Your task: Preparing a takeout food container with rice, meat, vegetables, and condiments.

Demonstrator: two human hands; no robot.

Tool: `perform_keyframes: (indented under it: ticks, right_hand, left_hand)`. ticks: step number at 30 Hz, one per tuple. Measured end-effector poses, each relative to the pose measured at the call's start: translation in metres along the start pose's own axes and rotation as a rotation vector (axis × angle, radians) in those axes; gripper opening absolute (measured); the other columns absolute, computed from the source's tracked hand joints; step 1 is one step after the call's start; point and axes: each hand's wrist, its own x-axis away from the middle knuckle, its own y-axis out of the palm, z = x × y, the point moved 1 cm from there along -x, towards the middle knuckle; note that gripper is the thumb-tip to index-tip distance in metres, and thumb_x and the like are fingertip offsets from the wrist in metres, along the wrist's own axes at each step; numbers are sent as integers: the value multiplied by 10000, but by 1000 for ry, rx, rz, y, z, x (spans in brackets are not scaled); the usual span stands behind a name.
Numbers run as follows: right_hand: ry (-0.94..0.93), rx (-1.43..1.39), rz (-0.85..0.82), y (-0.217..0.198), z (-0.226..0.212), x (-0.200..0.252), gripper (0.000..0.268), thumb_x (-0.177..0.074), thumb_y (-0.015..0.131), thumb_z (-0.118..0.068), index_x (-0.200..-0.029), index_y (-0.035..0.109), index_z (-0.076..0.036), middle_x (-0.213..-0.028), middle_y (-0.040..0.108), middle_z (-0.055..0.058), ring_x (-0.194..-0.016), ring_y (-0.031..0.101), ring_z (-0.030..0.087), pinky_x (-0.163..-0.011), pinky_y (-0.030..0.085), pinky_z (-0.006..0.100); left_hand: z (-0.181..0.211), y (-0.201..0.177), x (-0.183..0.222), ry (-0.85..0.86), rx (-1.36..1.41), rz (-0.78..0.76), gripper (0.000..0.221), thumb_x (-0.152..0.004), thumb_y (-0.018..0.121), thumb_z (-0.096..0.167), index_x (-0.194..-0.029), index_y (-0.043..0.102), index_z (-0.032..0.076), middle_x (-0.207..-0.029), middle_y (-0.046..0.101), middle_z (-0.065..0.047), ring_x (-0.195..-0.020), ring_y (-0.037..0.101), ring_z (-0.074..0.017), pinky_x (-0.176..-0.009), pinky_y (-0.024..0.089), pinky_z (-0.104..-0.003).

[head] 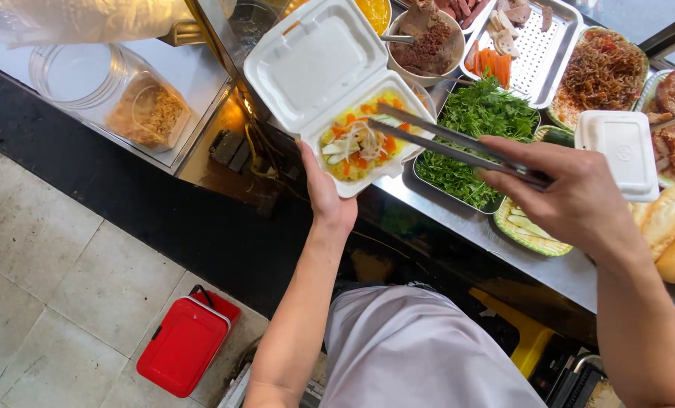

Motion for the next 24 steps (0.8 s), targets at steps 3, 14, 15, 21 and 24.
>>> perform_keyframes:
  ticks: [3,14,15,21,24]
  right_hand:
    - [-61,-47,75,-7,0,8,421,-934,771,-224,-1343,694,-162,-934,759,66,-708,659,77,-584,509,260]
    - [143,-8,150,-5,6,31,445,-913,790,-211,-1345,716,-134,-911,769,84,-672,650,97,-574,501,271]
    - [71,-61,210,-5,9,33,426,-942,768,-213,-1353,699,-122,-962,762,77,-719,660,72,-609,515,246]
    - [51,-127,223,-4,32,25,412,-904,785,-212,-1299,718,-118,-967,779,67,-679,663,83,-584,527,265]
    - [449,-133,270,-22,74,10,455,-922,784,-263,-1367,727,-186,-750,749,79,-572,552,130,-513,428,335]
  left_hand:
    - [-2,-3,1,16,-4,-28,710,-1058,287,590,-1584,338,115,-1547,474,-69,-1410,487,-254,-1159,433,-427]
    - [-1,6,1,-77,0,-98,686,-1070,289,577,-1569,371,114,-1552,480,-62,-1418,482,-266,-1173,412,-441]
    - [-2,8,-1,-93,3,-91,684,-1065,285,578,-1568,371,122,-1557,477,-57,-1424,477,-266,-1175,405,-444]
    - [-17,27,-17,-114,-39,-136,676,-1069,283,562,-1565,387,114,-1567,477,-78,-1441,468,-283,-1193,397,-465]
    - [-16,34,-24,-68,-94,-121,667,-1071,286,554,-1564,389,117,-1571,476,-77,-1444,468,-283,-1194,400,-466]
